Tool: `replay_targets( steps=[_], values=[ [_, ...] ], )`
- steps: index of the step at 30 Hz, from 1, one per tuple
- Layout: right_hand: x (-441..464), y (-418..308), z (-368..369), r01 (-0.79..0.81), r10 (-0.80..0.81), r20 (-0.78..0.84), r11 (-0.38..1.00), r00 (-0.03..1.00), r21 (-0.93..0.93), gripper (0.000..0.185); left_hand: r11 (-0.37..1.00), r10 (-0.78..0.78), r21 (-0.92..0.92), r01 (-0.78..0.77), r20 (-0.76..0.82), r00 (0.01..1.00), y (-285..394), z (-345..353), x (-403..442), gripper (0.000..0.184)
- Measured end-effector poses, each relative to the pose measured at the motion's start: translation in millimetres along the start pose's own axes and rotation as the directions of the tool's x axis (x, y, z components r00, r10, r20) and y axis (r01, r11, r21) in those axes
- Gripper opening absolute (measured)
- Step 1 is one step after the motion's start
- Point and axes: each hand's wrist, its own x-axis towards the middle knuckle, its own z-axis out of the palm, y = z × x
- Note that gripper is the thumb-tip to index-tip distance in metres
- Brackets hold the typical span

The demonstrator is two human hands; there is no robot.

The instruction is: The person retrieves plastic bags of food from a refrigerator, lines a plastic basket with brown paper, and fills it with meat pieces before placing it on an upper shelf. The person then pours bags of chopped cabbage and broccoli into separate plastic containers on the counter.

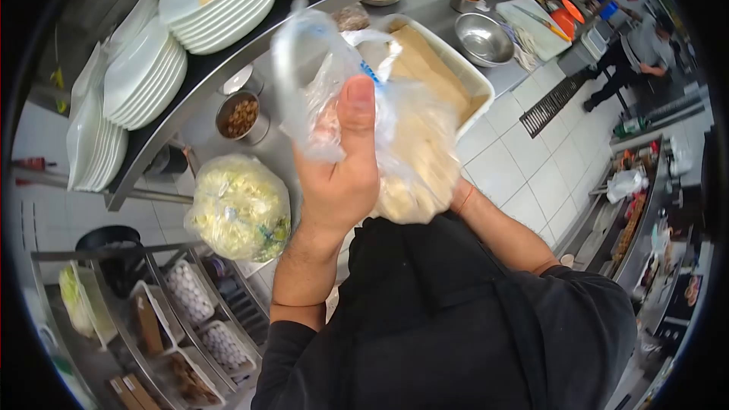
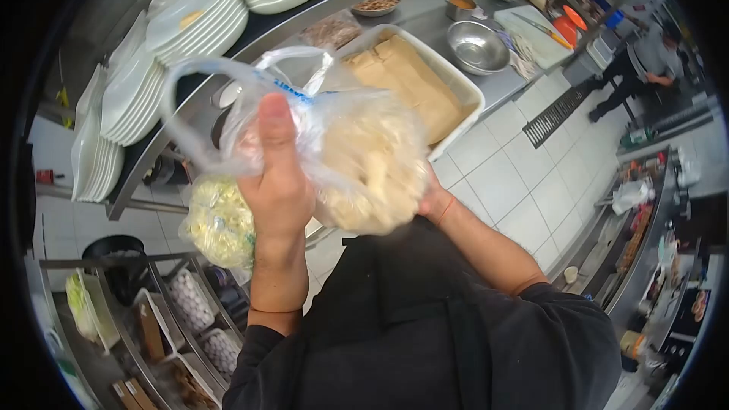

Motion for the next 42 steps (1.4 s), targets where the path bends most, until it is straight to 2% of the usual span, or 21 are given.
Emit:
replay_targets(
  steps=[2,5,8,9,13,17,20,21,23,24,25,26,27,28,31,32,35,36,39,40,42],
  values=[
    [-29,-1,11,0.206,-0.21,-0.034,0.974,0.977,-0.096,0.063,0.994,0.035,-0.105,-0.02,0.149,0.988,22,8,-19,0.032],
    [-47,-35,19,0.285,-0.29,-0.083,0.956,0.953,-0.067,0.062,0.979,-0.113,-0.154,0.134,0.14,0.984,15,52,14,0.033],
    [-65,-60,4,0.335,-0.339,-0.13,0.941,0.932,-0.05,0.062,0.967,-0.236,-0.054,0.25,0.19,0.953,-23,83,11,0.038],
    [-72,-70,-3,0.347,-0.349,-0.136,0.937,0.927,-0.037,0.062,0.956,-0.278,-0.045,0.288,0.161,0.947,-41,93,14,0.04],
    [-74,-149,-39,0.33,-0.327,-0.088,0.943,0.941,0.029,0.061,0.893,-0.442,-0.039,0.448,0.103,0.891,-118,142,67,0.047],
    [-2,-259,-92,0.175,-0.201,0.137,0.967,0.97,0.184,0.061,0.805,-0.584,-0.104,0.584,0.038,0.811,-179,175,110,0.048],
    [60,-298,-89,0.149,-0.139,0.097,0.983,0.986,-0.105,0.061,0.707,-0.706,-0.066,0.704,-0.01,0.708,-232,156,88,0.05],
    [84,-291,-94,0.132,-0.13,0.024,0.956,0.991,-0.262,0.062,0.667,-0.745,-0.042,0.744,-0.028,0.666,-248,144,73,0.052],
    [130,-271,-108,0.059,-0.145,-0.113,0.832,0.983,-0.551,0.066,0.667,-0.734,0.004,0.745,-0.166,0.658,-283,122,56,0.054],
    [147,-264,-122,0.033,-0.218,-0.125,0.603,0.968,-0.797,0.066,0.658,-0.726,0.023,0.753,-0.247,0.642,-293,117,50,0.055],
    [163,-258,-134,-0.007,-0.289,-0.1,0.306,0.952,-0.952,0.067,0.697,-0.648,0.127,0.706,-0.31,0.696,-294,119,49,0.056],
    [176,-255,-146,-0.053,-0.344,-0.04,-0.027,0.938,-0.998,0.067,0.717,-0.562,0.236,0.656,-0.36,0.744,-293,122,46,0.058],
    [183,-255,-152,-0.042,-0.309,-0.014,-0.083,0.951,-0.996,0.068,0.718,-0.467,0.348,0.603,-0.4,0.788,-291,125,40,0.06],
    [186,-253,-158,-0.027,-0.273,0.012,-0.139,0.962,-0.99,0.068,0.67,-0.373,0.577,0.467,-0.282,0.884,-287,127,32,0.065],
    [198,-261,-149,0.065,-0.242,0.142,-0.301,0.96,-0.951,0.065,0.482,-0.45,0.754,0.446,-0.224,0.864,-256,163,11,0.071],
    [206,-266,-143,0.101,-0.237,0.185,-0.328,0.954,-0.939,0.065,0.418,-0.419,0.796,0.437,-0.258,0.871,-258,171,2,0.077],
    [249,-262,-143,0.212,-0.194,0.293,-0.353,0.936,-0.911,0.064,0.216,-0.47,0.928,0.304,-0.174,0.865,-259,181,-12,0.082],
    [265,-259,-141,0.255,-0.176,0.332,-0.355,0.927,-0.899,0.063,0.169,-0.425,0.953,0.25,-0.159,0.891,-259,184,-12,0.079],
    [291,-248,-128,0.104,0.112,0.061,-0.437,0.992,-0.893,0.059,0.208,-0.464,0.97,0.126,-0.016,0.886,-278,170,-17,0.071],
    [288,-245,-139,0.189,0.053,0.183,-0.393,0.982,-0.9,0.052,0.223,-0.441,0.967,0.124,-0.014,0.897,-273,173,-14,0.061],
    [291,-245,-146,0.102,0.085,0.074,-0.403,0.994,-0.91,0.049,0.129,-0.431,0.987,0.098,-0.033,0.902,-277,167,-18,0.05]
  ],
)
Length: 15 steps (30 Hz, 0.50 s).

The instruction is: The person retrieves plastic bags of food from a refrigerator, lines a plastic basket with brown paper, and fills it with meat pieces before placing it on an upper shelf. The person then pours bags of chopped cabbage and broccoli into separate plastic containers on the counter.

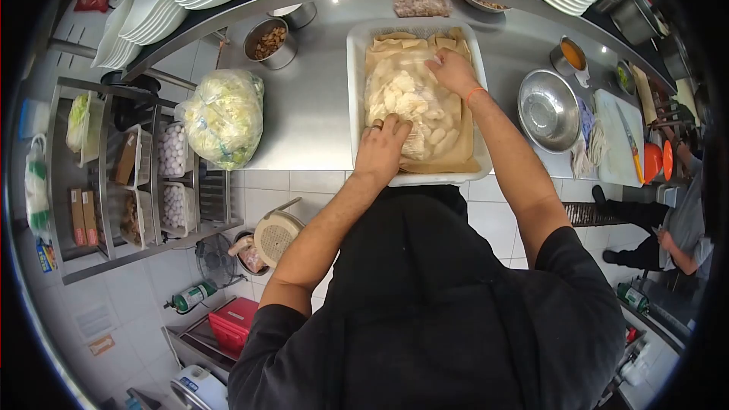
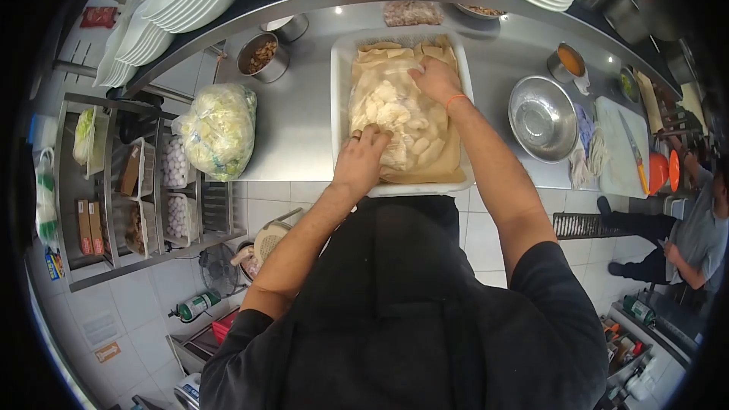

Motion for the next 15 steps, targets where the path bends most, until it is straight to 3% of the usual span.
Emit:
replay_targets(
  steps=[4,7,13,15],
  values=[
    [-3,-22,-21,-0.064,0.055,0.069,0.987,0.996,0.145,0.045,0.991,-0.124,0.058,0.123,0.02,0.992,-24,6,-1,0.027],
    [-5,-36,-28,0.144,-0.121,-0.107,0.958,0.987,0.247,0.042,0.999,-0.032,-0.006,0.032,0.033,0.999,-34,5,-4,0.016],
    [-44,-103,-89,0.259,-0.178,-0.323,0.938,0.93,0.23,0.037,0.946,0.076,-0.294,-0.139,-0.214,0.974,-9,-93,-3,0.012],
    [-64,-135,-114,0.318,-0.187,-0.391,0.899,0.901,0.302,0.037,0.889,0.087,-0.407,-0.208,-0.295,0.951,8,-132,3,0.014]
  ],
)
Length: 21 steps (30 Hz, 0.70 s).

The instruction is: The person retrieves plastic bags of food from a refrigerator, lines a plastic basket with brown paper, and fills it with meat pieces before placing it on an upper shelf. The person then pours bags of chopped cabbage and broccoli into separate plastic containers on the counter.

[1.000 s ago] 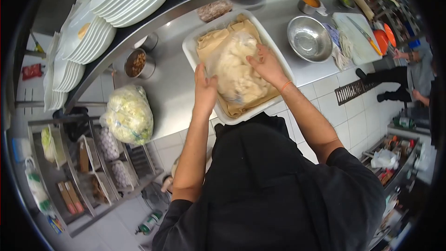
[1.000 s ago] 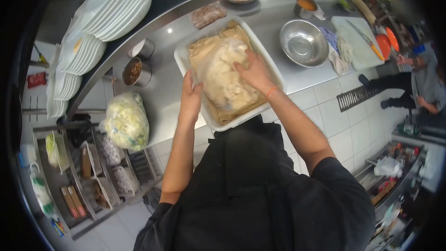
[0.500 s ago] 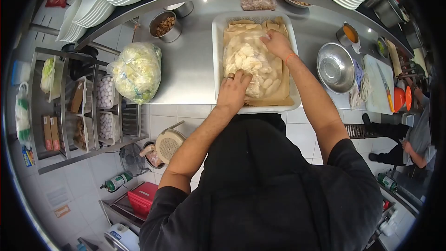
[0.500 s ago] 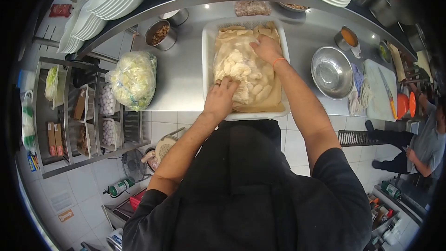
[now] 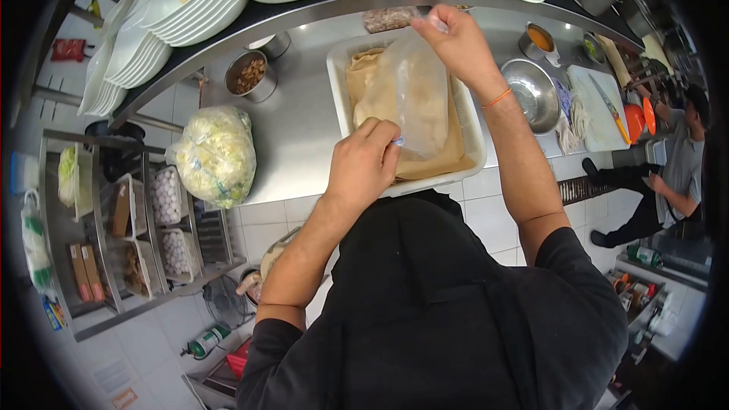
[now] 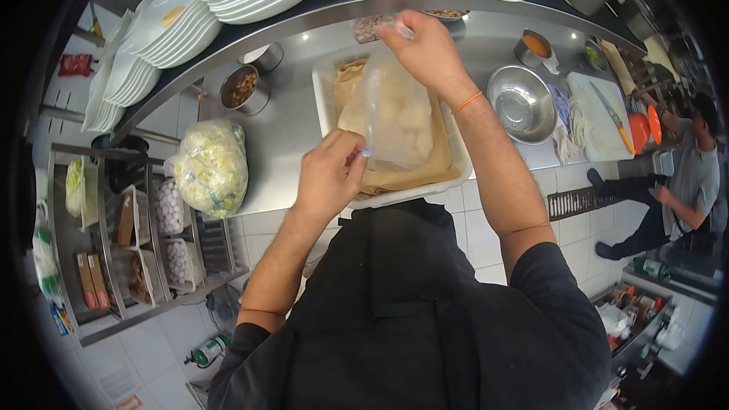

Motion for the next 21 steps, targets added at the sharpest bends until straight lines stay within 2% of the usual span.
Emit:
replay_targets(
  steps=[1,4,7,10,13,14,15,16,17,20,21],
  values=[
    [1,-18,-4,0.02,-0.018,-0.034,0.999,0.999,0.046,0.037,0.997,0.018,-0.069,-0.021,-0.036,0.999,9,-8,7,0.015],
    [5,-52,-6,0.213,-0.214,-0.02,0.977,0.977,-0.026,0.037,0.99,0.124,-0.053,-0.128,-0.072,0.99,14,-19,38,0.012],
    [-3,-84,-23,0.251,-0.24,-0.145,0.966,0.96,0.066,0.037,0.947,0.071,-0.287,-0.146,-0.256,0.964,39,-35,58,0.008],
    [5,-125,-54,0.437,-0.424,-0.182,0.899,0.887,0.039,0.039,0.902,-0.002,-0.419,-0.102,-0.241,0.971,82,-62,94,0.008],
    [0,-125,-65,0.375,-0.375,0.054,0.927,0.925,0.018,0.033,0.926,0.013,-0.363,-0.107,-0.253,0.967,92,-65,106,0.011],
    [-1,-123,-68,0.355,-0.352,0.129,0.935,0.927,0.006,0.032,0.92,0.051,-0.354,-0.165,-0.309,0.95,90,-65,109,0.01],
    [-9,-122,-73,0.307,-0.318,0.183,0.948,0.93,0.088,0.038,0.912,0.082,-0.348,-0.216,-0.363,0.928,85,-62,108,0.009],
    [-19,-121,-78,0.383,-0.389,0.169,0.921,0.906,0.07,0.038,0.902,0.111,-0.339,-0.267,-0.415,0.903,81,-60,107,0.008],
    [-30,-120,-82,0.448,-0.451,0.163,0.892,0.877,0.056,0.039,0.911,0.087,-0.333,-0.242,-0.42,0.903,77,-63,102,0.01],
    [-39,-95,-69,0.547,-0.539,0.111,0.834,0.835,-0.072,0.036,0.747,0.028,-0.617,-0.249,-0.345,0.938,76,-66,99,0.014],
    [-31,-89,-64,0.533,-0.522,0.119,0.842,0.844,-0.088,0.036,0.732,-0.017,-0.665,-0.147,-0.234,0.972,70,-69,99,0.041]
  ],
)
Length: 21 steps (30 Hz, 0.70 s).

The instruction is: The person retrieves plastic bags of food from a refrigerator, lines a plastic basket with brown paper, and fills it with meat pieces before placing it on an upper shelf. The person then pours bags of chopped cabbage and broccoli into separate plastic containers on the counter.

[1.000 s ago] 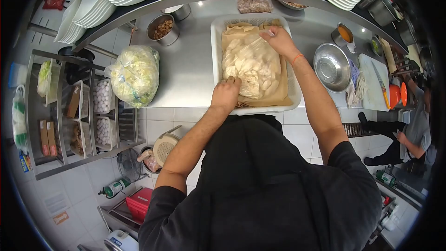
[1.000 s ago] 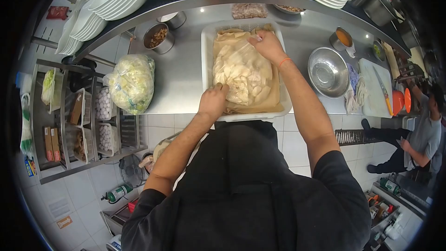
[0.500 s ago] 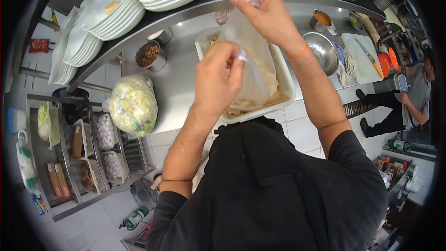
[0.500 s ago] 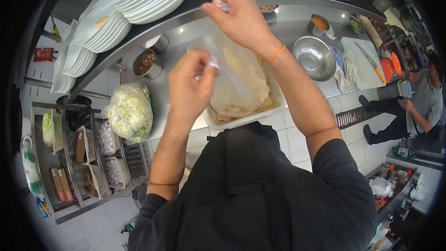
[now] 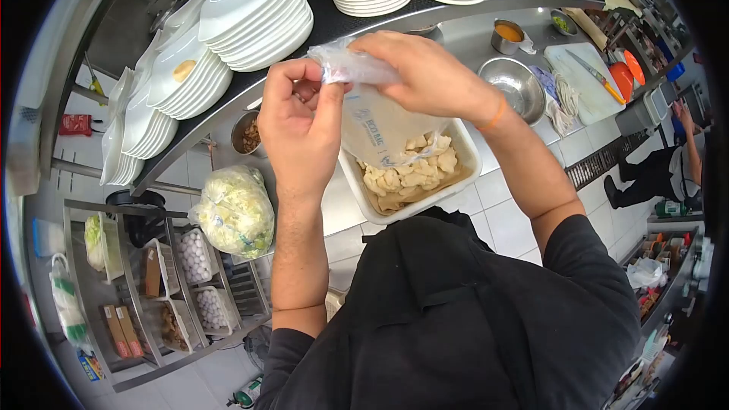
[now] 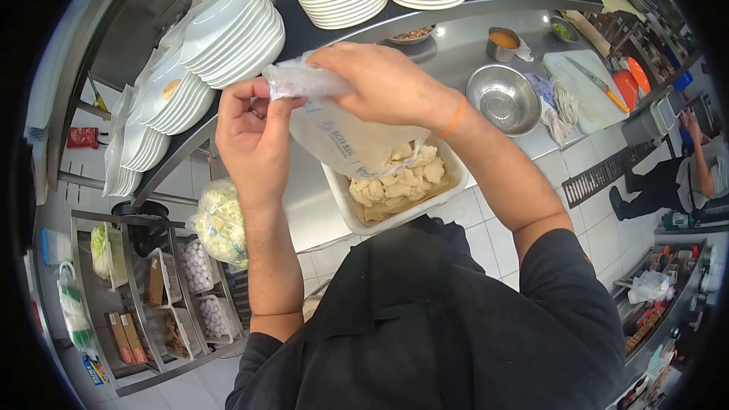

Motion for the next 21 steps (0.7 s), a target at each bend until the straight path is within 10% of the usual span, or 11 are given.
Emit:
replay_targets(
  steps=[3,4,6,9,12,17,21],
  values=[
    [4,2,5,-0.217,0.222,0.022,0.919,0.975,0.329,0.029,0.752,0.263,0.605,-0.263,0.091,0.961,1,-7,-3,0.075],
    [6,-4,9,-0.301,0.331,0.041,0.791,0.943,0.532,0.029,0.722,0.235,0.639,-0.267,0.137,0.962,-15,-12,-7,0.102],
    [9,-5,22,-0.3,0.379,0.107,0.499,0.919,0.813,0.029,0.757,0.15,0.621,-0.204,0.138,0.979,-67,-7,-9,0.09],
    [1,-4,34,-0.258,0.347,0.043,0.602,0.937,0.755,0.033,0.862,-0.045,0.505,0.033,0.012,0.999,-100,1,-23,0.064],
    [-22,-3,33,-0.092,0.155,-0.44,0.983,0.884,0.161,0.044,0.946,-0.12,0.286,0.15,-0.12,0.986,-104,3,-30,0.042],
    [-77,-27,61,-0.01,0.025,0.134,0.994,0.991,-0.11,0.069,0.795,-0.577,-0.331,0.508,-0.158,0.801,-90,-5,-62,0.036],
    [-146,2,98,-0.288,0.291,-0.001,0.945,0.957,0.156,0.061,0.755,-0.591,-0.269,0.598,0.113,0.798,-87,6,-105,0.039]
  ],
)
